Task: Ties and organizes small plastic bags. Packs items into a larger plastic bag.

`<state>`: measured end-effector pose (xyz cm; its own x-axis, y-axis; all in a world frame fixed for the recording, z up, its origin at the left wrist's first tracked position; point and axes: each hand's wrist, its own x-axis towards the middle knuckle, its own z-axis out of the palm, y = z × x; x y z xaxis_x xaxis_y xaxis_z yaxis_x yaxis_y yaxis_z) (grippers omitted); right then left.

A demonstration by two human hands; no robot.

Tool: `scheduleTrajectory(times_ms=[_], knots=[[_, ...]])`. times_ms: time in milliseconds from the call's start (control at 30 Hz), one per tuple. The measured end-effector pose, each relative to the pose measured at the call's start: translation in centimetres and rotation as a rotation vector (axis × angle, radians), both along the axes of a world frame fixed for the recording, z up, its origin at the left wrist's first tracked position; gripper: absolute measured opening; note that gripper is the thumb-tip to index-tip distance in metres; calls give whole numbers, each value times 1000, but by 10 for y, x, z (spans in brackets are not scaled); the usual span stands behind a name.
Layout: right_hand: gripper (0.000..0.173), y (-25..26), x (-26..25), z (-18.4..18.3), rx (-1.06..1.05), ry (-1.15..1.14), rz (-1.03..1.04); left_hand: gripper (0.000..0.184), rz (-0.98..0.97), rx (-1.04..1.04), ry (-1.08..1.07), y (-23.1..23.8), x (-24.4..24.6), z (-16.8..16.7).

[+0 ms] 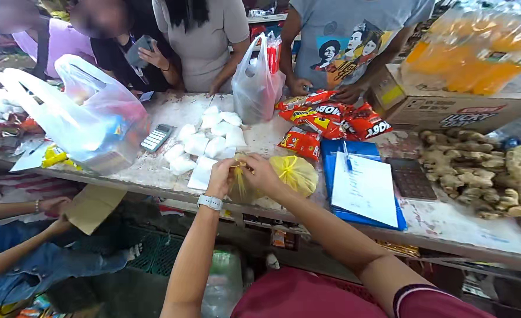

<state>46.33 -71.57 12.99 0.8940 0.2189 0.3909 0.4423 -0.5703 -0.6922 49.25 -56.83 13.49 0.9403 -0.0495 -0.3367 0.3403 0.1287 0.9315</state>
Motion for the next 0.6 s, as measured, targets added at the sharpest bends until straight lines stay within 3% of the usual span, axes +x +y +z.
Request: scheduleTrajectory(times_ms=[33,100,167,233,367,467,600], knots=[[26,2,-2,-5,-3,-52,-13,17,41,-139,77,-4,-2,-2],[24,5,2,-14,-22,-146,-63,18,81,-214,57,-10,-7,-5],[23,3,7,-16,-82,-187,-78,14,76,-43,-134,-11,-11,-6],[19,1,11,-15,-156,-236,-61,16,-12,302,-349,-3,-13,-8],[10,0,25,-17,-252,-404,-14,22,-137,689,-547,5,-12,6],[11,0,31,-17,-320,-455,29,21,-204,815,-594,8,-17,19],[13,-4,42,-12,-363,-577,102,19,-278,763,-619,14,-20,23]])
